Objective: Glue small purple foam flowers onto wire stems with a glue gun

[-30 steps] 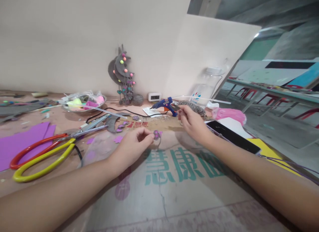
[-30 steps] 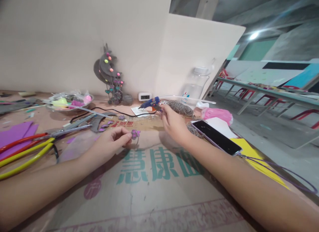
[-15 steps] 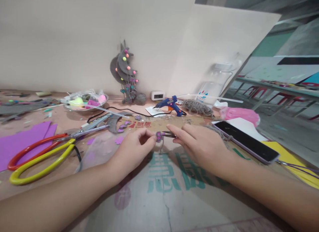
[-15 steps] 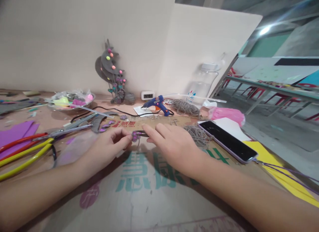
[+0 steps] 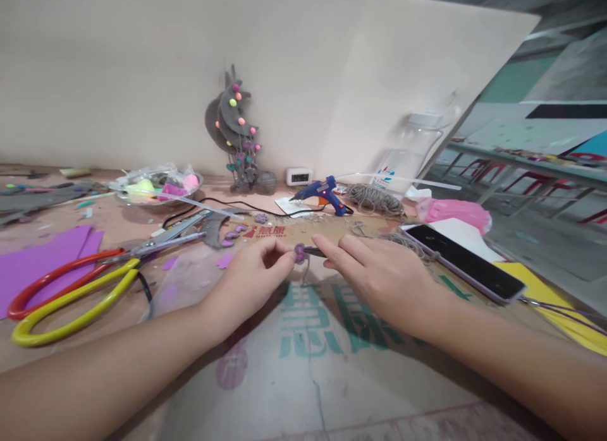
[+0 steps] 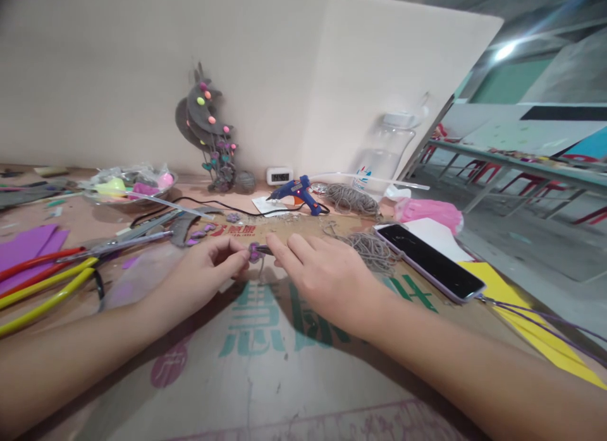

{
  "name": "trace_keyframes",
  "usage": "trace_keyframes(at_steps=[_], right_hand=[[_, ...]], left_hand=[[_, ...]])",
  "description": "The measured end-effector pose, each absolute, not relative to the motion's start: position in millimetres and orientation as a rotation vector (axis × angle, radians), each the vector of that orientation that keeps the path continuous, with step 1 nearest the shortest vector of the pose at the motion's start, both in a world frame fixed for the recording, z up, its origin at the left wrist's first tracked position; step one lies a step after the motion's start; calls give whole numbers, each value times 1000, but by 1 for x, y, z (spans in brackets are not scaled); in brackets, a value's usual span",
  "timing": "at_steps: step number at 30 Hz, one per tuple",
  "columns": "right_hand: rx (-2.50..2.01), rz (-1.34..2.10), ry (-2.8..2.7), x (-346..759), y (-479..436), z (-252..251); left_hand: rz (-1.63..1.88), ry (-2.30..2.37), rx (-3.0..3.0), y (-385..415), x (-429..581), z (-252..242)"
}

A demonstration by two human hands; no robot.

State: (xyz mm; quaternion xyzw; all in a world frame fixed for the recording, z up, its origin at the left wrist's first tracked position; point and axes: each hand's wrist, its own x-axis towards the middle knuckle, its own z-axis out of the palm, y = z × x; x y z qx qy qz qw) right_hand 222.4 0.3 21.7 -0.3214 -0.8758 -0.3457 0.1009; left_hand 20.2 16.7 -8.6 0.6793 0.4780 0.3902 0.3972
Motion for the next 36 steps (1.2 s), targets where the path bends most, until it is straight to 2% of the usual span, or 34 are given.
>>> trace_keyframes(at_steps=[36], right_hand=[[-1008,-1081,-2632,219,2,17]], left_hand=[[973,1183,1814,17,20,-9]])
